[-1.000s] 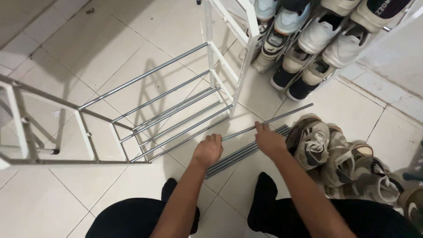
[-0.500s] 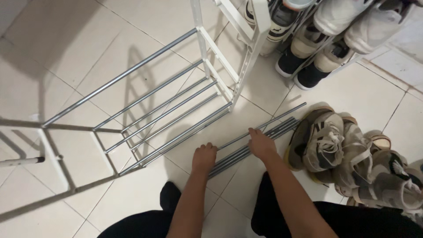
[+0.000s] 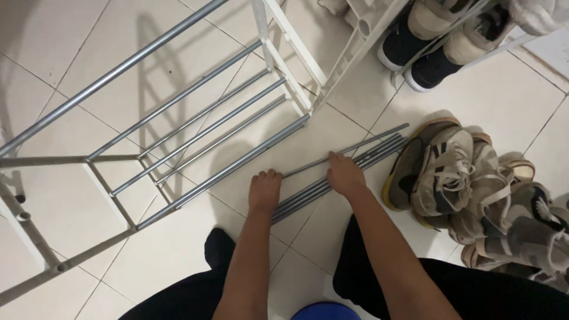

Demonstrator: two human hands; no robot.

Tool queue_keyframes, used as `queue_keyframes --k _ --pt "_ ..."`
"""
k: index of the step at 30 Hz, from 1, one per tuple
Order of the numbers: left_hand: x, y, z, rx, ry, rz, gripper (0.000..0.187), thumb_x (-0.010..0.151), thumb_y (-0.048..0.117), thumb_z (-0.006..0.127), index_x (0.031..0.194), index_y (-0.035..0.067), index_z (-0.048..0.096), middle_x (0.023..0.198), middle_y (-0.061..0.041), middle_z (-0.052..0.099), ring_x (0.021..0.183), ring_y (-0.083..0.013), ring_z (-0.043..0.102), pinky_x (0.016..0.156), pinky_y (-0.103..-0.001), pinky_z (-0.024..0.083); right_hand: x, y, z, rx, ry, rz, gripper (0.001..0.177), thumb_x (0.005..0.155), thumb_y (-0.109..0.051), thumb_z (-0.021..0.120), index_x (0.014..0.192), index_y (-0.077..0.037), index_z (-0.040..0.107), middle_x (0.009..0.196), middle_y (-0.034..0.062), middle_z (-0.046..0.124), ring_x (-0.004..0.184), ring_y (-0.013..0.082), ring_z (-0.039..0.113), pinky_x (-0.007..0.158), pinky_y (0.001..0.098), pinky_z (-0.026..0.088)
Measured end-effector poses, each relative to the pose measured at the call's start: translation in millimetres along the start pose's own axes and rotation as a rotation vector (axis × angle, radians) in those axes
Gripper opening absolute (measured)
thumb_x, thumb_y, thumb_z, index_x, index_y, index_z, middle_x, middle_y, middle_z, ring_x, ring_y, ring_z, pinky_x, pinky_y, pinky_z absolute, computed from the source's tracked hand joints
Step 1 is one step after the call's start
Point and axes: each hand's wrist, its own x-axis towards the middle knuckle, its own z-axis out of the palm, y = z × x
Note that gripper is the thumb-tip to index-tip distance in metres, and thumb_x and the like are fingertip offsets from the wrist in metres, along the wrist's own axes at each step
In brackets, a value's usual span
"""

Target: The person removes several pairs of shoes from a metal shoe rack and places them on the floor. Then the person disassembles the rack by removing the horizontal metal rods one by one from the side frames.

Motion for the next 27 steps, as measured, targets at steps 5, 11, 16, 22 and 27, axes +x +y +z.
queue_keyframes --k 5,11,16,22,27 --pt "1.2 6.6 -2.4 -0.071 -0.088 -0.05 0.026 0.089 0.016 0.065 0.114 0.01 0.066 0.116 -0.009 0.065 0.109 -0.0299 0.062 0.094 -0.047 0.049 -8.8 -2.1 -2.0 -0.158 -0.039 -0.035 0.051 0.093 -0.022 0.056 0.141 -0.005 0.05 0.14 0.0145 0.056 0.123 0.0348 0.057 0.104 0.0481 0.048" --pt "-14.5 21.5 -37.3 -0.096 -0.125 -0.045 0.024 0.091 0.017 0.064 0.113 0.008 0.065 0.117 -0.013 0.065 0.11 -0.0312 0.062 0.094 -0.047 0.05 -19.4 -21.8 -26.2 -0.083 0.148 -0.088 0.04 0.092 -0.023 0.06 0.129 -0.007 0.062 0.13 0.0147 0.06 0.12 0.0337 0.057 0.101 0.0462 0.049" --pt "-51.3 27.9 -101.1 -0.108 0.174 0.125 0.021 0.089 0.013 0.064 0.108 0.007 0.066 0.111 -0.013 0.067 0.106 -0.0301 0.065 0.091 -0.044 0.054 -40.9 -74.2 -75.0 -0.083 0.41 -0.351 0.021 0.092 -0.019 0.064 0.109 -0.008 0.07 0.112 0.0123 0.068 0.106 0.0322 0.062 0.091 0.0453 0.052" --pt "-84.9 -5.8 -226.8 -0.046 0.465 0.151 0.026 0.084 0.017 0.067 0.108 0.005 0.066 0.111 -0.014 0.067 0.103 -0.0319 0.065 0.087 -0.045 0.054 -72.9 -170.3 -139.6 -0.091 0.645 -0.736 0.009 0.089 -0.015 0.069 0.096 -0.011 0.07 0.098 0.0074 0.068 0.099 0.0302 0.063 0.087 0.0444 0.052" --pt "-115.4 -79.1 -334.7 0.122 0.402 -0.267 0.031 0.088 0.021 0.064 0.113 0.003 0.064 0.119 -0.017 0.063 0.11 -0.0314 0.061 0.093 -0.048 0.051 -81.6 -249.5 -175.8 -0.17 0.755 -0.95 0.019 0.084 -0.015 0.071 0.102 -0.008 0.07 0.105 0.0094 0.064 0.104 0.0304 0.061 0.092 0.0461 0.049"
